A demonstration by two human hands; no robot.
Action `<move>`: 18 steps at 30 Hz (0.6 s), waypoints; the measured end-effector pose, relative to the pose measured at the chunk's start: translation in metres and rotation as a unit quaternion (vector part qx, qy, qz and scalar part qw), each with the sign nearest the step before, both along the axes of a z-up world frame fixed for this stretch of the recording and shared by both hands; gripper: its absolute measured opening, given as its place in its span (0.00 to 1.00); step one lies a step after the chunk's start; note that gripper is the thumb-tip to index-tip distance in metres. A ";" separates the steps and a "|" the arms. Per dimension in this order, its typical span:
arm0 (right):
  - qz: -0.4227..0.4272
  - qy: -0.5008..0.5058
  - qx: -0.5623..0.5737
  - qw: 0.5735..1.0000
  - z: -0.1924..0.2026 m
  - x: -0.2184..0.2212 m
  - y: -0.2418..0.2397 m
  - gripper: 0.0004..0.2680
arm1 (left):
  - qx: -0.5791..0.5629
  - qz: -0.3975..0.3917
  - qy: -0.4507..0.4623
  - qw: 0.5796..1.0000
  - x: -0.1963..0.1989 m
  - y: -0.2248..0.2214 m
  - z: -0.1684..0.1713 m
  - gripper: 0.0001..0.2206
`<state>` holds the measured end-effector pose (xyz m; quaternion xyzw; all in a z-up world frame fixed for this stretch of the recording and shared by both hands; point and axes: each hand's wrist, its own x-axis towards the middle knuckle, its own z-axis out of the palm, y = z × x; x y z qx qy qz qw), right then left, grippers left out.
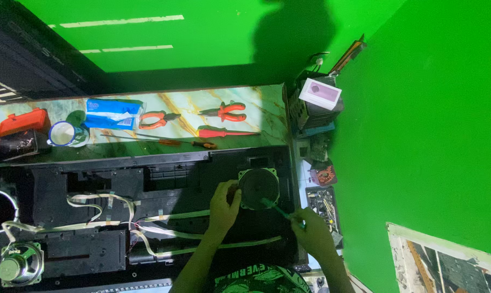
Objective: The person manipulates internal components of a keyboard amplifier on a workbench, checking and adjusting a speaker and connecting wires inside the chassis by hand.
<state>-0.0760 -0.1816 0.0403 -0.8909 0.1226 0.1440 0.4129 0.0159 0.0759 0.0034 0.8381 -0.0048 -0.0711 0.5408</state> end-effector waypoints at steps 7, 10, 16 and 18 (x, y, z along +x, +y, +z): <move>-0.028 -0.091 -0.066 0.993 -0.002 0.012 0.002 0.06 | -0.029 0.011 -0.039 0.999 -0.002 0.000 0.002 0.12; 0.006 -0.065 -0.057 0.996 -0.007 0.012 0.011 0.05 | -0.024 -0.005 -0.061 0.998 -0.002 0.002 0.003 0.14; 0.033 -0.031 0.012 0.999 -0.002 0.011 0.026 0.06 | -0.025 -0.003 -0.091 0.996 -0.009 -0.002 0.000 0.16; 0.009 -0.091 0.001 0.996 0.003 0.023 0.019 0.06 | -0.051 -0.004 -0.060 0.997 -0.010 -0.003 -0.001 0.15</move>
